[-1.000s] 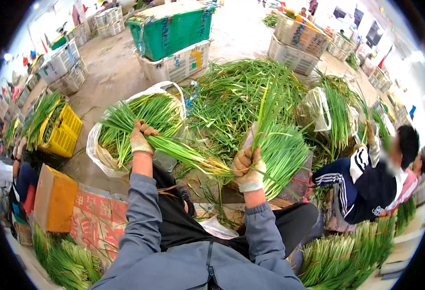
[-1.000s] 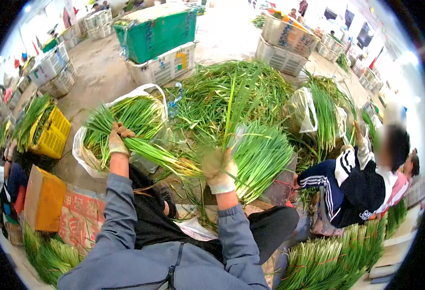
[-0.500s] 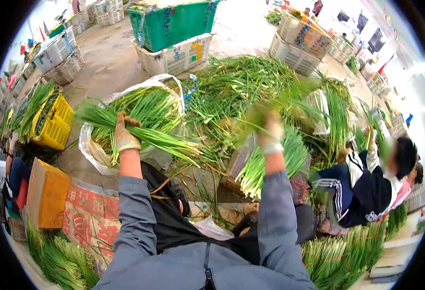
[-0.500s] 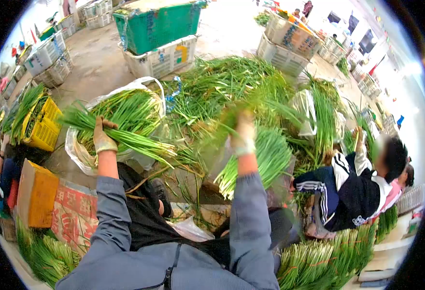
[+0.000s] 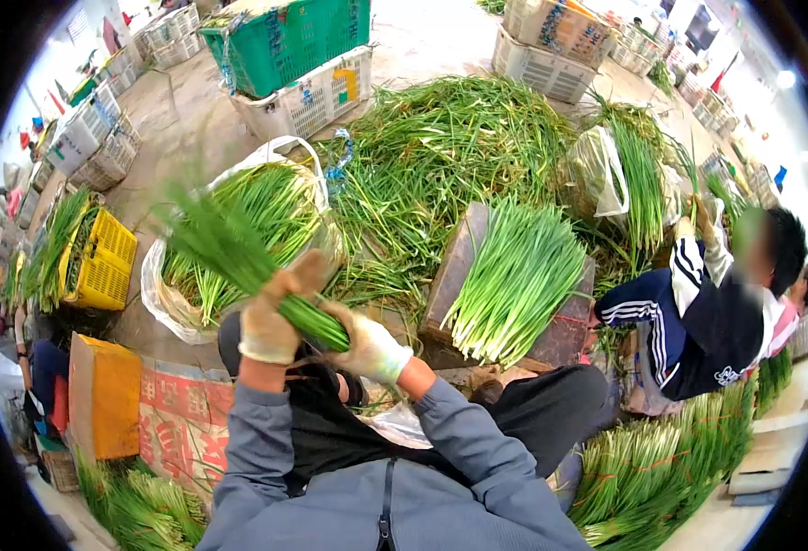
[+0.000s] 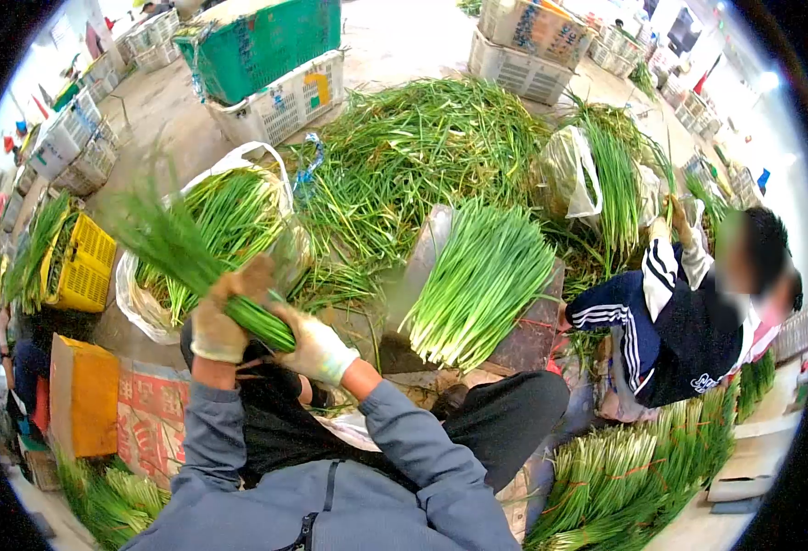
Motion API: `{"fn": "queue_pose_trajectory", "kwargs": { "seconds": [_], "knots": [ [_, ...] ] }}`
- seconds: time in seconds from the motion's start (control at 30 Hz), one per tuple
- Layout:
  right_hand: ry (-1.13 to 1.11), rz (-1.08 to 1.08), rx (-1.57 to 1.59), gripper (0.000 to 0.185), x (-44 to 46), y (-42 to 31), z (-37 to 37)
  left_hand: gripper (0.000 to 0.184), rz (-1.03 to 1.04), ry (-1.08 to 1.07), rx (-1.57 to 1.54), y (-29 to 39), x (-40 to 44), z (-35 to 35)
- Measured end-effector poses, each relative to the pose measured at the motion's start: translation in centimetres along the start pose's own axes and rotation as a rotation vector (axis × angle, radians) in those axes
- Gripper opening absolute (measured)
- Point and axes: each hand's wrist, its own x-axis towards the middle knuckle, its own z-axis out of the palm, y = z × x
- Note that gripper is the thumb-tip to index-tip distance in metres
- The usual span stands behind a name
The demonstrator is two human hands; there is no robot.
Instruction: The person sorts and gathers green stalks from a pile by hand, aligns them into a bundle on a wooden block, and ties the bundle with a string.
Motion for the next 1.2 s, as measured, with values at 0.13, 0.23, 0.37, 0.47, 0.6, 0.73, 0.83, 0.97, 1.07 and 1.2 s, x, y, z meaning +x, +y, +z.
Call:
{"fn": "queue_pose_trajectory", "kwargs": {
  "seconds": [0.13, 0.23, 0.37, 0.47, 0.6, 0.73, 0.83, 0.97, 1.07, 1.2],
  "knots": [
    [-0.217, 0.223, 0.133, 0.04, -3.8, 4.3, -0.1, 0.026, 0.283, 0.093, -0.159, 6.8, 1.5, -2.9],
    [-0.021, 0.342, 0.467, 0.026, -4.9, 4.0, -0.5, 0.024, 0.373, 0.234, -0.164, 8.5, 2.9, -5.8],
    [0.103, 0.308, 0.481, 0.024, -4.9, 4.2, -2.2, 0.023, 0.311, 0.325, -0.318, 7.3, 4.8, -9.3],
    [0.452, 0.129, 0.492, 0.026, -5.4, 9.0, 0.7, 0.024, 0.271, 0.365, -0.334, 7.1, 5.5, -10.6],
    [0.725, 0.333, 0.869, 0.034, -8.0, 10.0, -3.1, 0.028, 0.559, 0.414, -0.371, 10.5, 6.3, -17.6],
    [0.609, 0.184, 0.483, 0.039, -5.1, 12.2, -2.8, 0.032, 0.662, 0.475, -0.344, 12.1, 5.2, -15.3],
    [0.118, 0.336, -0.261, 0.048, -2.0, 9.0, -3.3, 0.033, 0.633, 0.487, -0.346, 11.3, 4.8, -14.1],
    [0.569, 0.055, -0.102, 0.044, 0.6, 3.2, -6.1, 0.029, 0.568, 0.387, -0.406, 10.5, 4.0, -12.5],
    [0.542, 0.047, 0.108, 0.055, 2.0, -0.9, -7.9, 0.024, 0.526, 0.252, -0.319, 9.9, 3.6, -12.5],
    [0.087, 0.012, -0.123, 0.046, 2.8, -0.5, -7.6, 0.02, 0.416, 0.238, -0.329, 9.7, 3.2, -9.6]
  ]
}}
